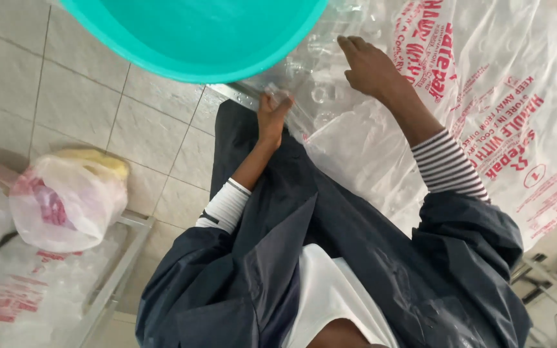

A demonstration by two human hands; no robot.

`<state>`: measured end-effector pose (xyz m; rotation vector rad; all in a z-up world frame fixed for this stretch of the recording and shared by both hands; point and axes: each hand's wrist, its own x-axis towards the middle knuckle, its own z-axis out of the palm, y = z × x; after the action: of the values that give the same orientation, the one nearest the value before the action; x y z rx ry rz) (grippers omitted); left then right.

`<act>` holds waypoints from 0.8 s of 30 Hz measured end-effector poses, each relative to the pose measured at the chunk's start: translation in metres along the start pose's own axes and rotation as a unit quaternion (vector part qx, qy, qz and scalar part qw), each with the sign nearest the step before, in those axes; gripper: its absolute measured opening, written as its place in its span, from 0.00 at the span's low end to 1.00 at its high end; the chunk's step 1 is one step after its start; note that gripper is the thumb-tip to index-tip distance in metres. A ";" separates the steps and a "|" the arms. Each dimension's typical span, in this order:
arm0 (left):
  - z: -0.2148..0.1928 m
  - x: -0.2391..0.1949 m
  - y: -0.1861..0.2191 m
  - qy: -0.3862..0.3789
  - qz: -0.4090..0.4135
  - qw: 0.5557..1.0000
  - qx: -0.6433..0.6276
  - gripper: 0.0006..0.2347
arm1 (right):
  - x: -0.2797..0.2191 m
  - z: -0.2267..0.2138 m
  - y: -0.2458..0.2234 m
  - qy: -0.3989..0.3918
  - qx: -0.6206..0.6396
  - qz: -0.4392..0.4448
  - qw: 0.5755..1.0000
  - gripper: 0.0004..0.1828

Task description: The person repeatedly takes clear plastic containers from a large bag, rinses them in a teal basin of water, and places them on a stainless steel counter. The process is repeated multiple times throughout the clip.

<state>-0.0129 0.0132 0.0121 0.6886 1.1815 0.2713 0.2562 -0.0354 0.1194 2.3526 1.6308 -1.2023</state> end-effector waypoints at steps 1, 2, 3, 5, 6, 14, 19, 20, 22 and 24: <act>-0.005 0.000 0.006 0.040 0.094 0.995 -0.017 0.26 | 0.016 0.012 0.012 -0.026 -0.057 -0.003 0.998 0.52; -0.010 0.000 0.013 0.080 0.188 0.978 -0.033 0.24 | 0.033 0.023 0.024 -0.050 -0.113 -0.006 0.992 0.66; -0.016 0.002 0.006 0.083 0.191 0.977 -0.040 0.24 | 0.035 0.018 0.022 -0.050 -0.121 -0.009 0.991 0.66; -0.030 0.003 -0.008 0.090 0.262 0.961 0.003 0.41 | 0.040 0.010 0.015 -0.102 -0.083 0.026 0.991 0.79; -0.029 0.005 -0.020 0.100 0.265 0.959 -0.004 0.41 | 0.043 0.012 0.020 -0.105 -0.093 0.018 0.990 0.79; -0.026 0.010 -0.109 -0.255 0.034 0.939 -0.227 0.34 | 0.060 0.028 0.055 -0.014 -0.175 -0.013 0.984 0.69; 0.020 0.060 -0.124 -0.222 0.088 0.952 -0.189 0.47 | 0.066 0.004 0.027 -0.099 -0.082 0.004 0.992 0.66; 0.031 0.076 -0.130 -0.219 0.088 0.954 -0.187 0.57 | 0.069 0.003 0.021 -0.124 -0.074 0.007 0.989 0.70; 0.058 0.075 -0.113 -0.194 0.091 0.964 -0.155 0.60 | 0.066 0.009 0.020 -0.099 -0.041 0.011 0.994 0.71; 0.073 0.065 -0.089 -0.167 0.094 0.974 -0.122 0.63 | 0.068 0.010 0.022 -0.073 -0.007 0.012 0.997 0.72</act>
<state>0.0643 -0.0454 -0.0771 0.6033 0.7468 0.4342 0.2781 0.0034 0.0633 2.2113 1.5557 -1.3197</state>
